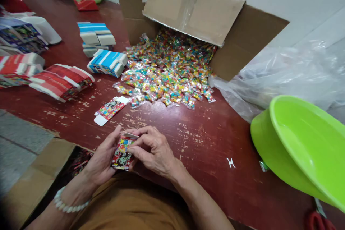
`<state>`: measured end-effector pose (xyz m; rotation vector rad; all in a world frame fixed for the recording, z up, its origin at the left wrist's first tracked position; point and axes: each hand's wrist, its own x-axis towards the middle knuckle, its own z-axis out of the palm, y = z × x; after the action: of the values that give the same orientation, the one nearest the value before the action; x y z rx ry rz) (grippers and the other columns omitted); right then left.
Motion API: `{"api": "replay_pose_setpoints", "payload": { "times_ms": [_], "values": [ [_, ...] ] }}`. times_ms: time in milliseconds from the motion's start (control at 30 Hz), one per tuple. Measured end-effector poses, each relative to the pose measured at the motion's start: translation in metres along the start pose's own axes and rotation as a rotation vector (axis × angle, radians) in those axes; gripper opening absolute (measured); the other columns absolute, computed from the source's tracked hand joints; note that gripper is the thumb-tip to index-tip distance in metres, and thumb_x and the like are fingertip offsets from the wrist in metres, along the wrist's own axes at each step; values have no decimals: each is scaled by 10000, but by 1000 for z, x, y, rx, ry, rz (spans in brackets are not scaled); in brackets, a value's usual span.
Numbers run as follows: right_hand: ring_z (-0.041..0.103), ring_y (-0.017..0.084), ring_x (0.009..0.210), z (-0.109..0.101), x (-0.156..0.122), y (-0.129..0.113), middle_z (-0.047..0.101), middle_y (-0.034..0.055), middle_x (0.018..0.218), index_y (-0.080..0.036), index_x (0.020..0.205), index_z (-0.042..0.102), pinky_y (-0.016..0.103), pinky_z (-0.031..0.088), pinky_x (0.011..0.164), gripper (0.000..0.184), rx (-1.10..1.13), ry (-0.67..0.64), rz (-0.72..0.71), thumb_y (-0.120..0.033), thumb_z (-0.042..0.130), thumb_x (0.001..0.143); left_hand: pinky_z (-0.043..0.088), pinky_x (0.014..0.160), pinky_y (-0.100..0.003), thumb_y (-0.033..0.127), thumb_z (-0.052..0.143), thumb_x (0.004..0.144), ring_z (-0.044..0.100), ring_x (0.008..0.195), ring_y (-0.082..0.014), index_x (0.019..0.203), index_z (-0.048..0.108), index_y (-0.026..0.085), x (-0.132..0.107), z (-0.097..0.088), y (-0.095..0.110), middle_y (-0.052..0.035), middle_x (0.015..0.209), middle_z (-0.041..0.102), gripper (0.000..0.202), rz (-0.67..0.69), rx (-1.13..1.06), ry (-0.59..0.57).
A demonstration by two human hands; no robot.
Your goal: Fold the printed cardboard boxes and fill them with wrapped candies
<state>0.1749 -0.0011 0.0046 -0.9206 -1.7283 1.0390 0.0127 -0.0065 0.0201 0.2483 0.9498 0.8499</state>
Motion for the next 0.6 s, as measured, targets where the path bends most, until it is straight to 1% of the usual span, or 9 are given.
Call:
{"api": "replay_pose_setpoints", "payload": {
  "times_ms": [67,133,200,267,333,400,467,533,600],
  "values": [
    [676,167,923,6,-3,2,693,57,967,-203,851,702,300,535,825,53,29,66,36,-241,696,888,549,380,-281,380,513,972,626,382,-173,1017,671,137,0,0,3,-31,610,693,293,35,-4,19],
    [666,156,889,9,-5,3,685,43,954,-212,901,675,294,535,805,28,73,116,75,-231,687,884,543,372,-279,344,511,964,613,373,-169,991,677,130,0,0,5,-39,613,700,272,63,9,25],
    [660,158,922,9,-3,4,685,42,1014,-227,985,642,299,535,822,135,136,135,132,-238,703,866,534,357,-287,359,506,961,604,366,-175,975,676,125,1,-1,4,-51,607,701,290,65,22,33],
    [655,156,934,6,1,6,676,39,1070,-247,1110,602,302,539,830,314,223,134,230,-256,743,829,543,370,-288,386,531,952,609,381,-176,967,671,117,1,-1,1,-59,593,695,304,49,52,45],
    [650,142,850,2,6,9,670,23,1027,-252,1192,563,296,547,785,466,350,80,374,-278,783,782,558,402,-281,384,599,918,630,425,-177,999,657,125,1,-2,-3,-56,612,697,277,56,80,31],
    [633,125,759,1,9,12,659,3,958,-237,1173,556,284,545,727,535,474,28,507,-297,830,717,559,411,-276,364,664,868,642,464,-181,1056,631,148,1,-2,-6,-47,649,706,288,92,80,0],
    [612,109,714,3,10,11,652,-11,920,-228,1118,546,266,537,699,571,543,61,578,-299,872,654,546,394,-273,364,681,836,629,460,-180,1099,612,151,2,-3,-7,-39,640,698,346,124,65,-22],
    [608,106,729,8,10,9,660,-12,930,-234,1085,526,252,531,698,594,550,151,565,-292,894,622,534,370,-278,387,670,821,599,426,-176,1130,605,135,4,-3,-8,-34,603,680,404,140,69,-32],
    [617,110,750,11,10,7,674,-7,952,-242,1085,519,247,528,694,594,554,187,533,-299,893,627,533,356,-284,403,677,807,594,422,-178,1160,596,136,7,-5,-9,-30,611,680,450,150,88,-22]
  ]
}}
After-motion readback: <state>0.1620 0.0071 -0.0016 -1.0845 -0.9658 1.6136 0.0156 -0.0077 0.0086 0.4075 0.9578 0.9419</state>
